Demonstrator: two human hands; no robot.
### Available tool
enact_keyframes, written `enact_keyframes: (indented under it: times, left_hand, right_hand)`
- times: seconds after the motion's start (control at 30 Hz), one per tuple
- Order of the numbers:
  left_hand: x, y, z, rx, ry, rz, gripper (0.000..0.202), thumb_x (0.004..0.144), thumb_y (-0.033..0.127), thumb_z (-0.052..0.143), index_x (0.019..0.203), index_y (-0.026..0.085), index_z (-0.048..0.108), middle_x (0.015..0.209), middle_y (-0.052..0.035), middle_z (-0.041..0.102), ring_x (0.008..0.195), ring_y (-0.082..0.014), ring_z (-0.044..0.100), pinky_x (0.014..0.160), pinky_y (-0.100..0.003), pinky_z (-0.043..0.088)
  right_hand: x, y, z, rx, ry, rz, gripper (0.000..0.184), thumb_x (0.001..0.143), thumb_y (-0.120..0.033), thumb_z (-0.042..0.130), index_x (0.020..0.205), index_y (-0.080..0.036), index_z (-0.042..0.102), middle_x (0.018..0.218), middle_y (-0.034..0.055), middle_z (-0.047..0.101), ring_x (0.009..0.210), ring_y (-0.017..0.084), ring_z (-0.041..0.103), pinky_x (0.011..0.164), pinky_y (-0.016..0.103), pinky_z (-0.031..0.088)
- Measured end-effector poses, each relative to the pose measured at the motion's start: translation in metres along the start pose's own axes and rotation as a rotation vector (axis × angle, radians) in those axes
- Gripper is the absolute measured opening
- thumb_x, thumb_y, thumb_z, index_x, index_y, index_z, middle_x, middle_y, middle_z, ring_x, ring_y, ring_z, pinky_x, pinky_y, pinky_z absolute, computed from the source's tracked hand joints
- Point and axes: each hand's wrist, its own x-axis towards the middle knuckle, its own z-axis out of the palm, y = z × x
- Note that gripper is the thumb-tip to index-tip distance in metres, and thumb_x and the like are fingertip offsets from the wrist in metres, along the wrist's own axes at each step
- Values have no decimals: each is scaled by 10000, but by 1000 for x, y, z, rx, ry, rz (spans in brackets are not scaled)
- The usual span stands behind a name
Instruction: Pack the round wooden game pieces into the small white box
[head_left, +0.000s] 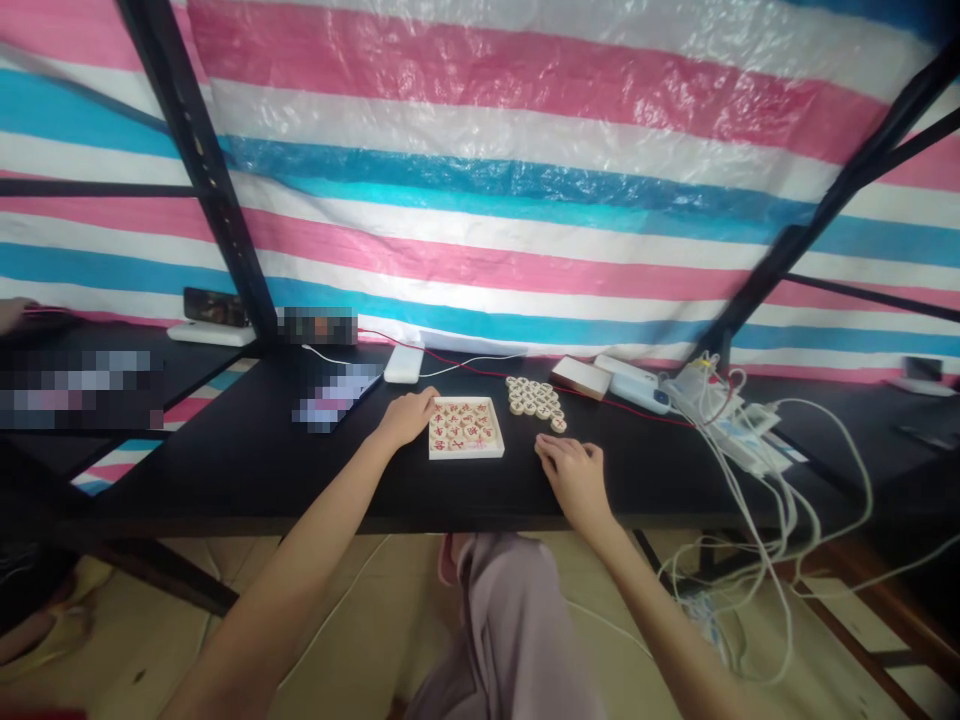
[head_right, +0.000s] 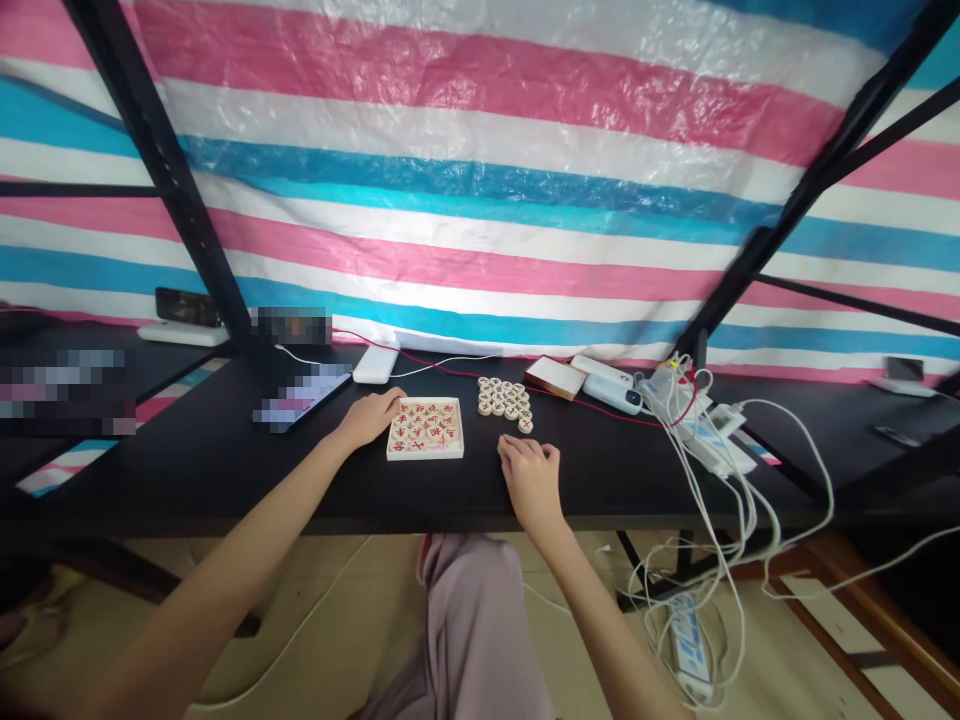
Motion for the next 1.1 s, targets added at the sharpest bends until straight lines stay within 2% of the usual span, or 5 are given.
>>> enact_keyframes:
  times: [0.2,0.33,0.5,0.87,1.1]
  left_hand:
    - [-2,1,-1,-4,-2,1,312,906,311,252,1076,239,504,880,-55,642,828,-223,601,711,-297,407]
    - [-3,1,-3,0,-2,-2,314,912,314,246,1078,243,502,900,-51,646,841,-222,602,710,-293,407]
    - [-5,3,-4,-1,1,4,314,918,324,243,1083,239,497,891,-53,649,834,-225,606,700,-297,409]
    - [1,-1,2,-9,4,4,314,914,324,253,1082,238,504,877,-54,638,824,-227,603,713,-303,414]
    - [1,-2,2,-12,5,8,307,907,316,254,1066,238,505,865,-54,638,826,-233,601,698,-303,409]
  right_hand:
    - [11,-15,-20,461,-83,315,257,778,-457,565,899,-258,675,797,3,700,667,156,605,627,271,376]
    - [38,-43,-17,684,-104,253,267,759,-489,568,823,-245,655,792,-11,690,630,134,592,597,249,381]
    - [47,-74,-2,392,-91,71,227,830,-416,530,729,-251,648,668,-10,645,709,152,569,698,300,305]
    - [28,-76,4,322,-55,-71,236,890,-321,455,841,-265,679,1089,0,625,991,183,479,776,331,290]
    - [29,-20,-1,52,146,139,244,870,-274,453,1036,-253,631,1159,65,577,1007,234,458,776,363,269]
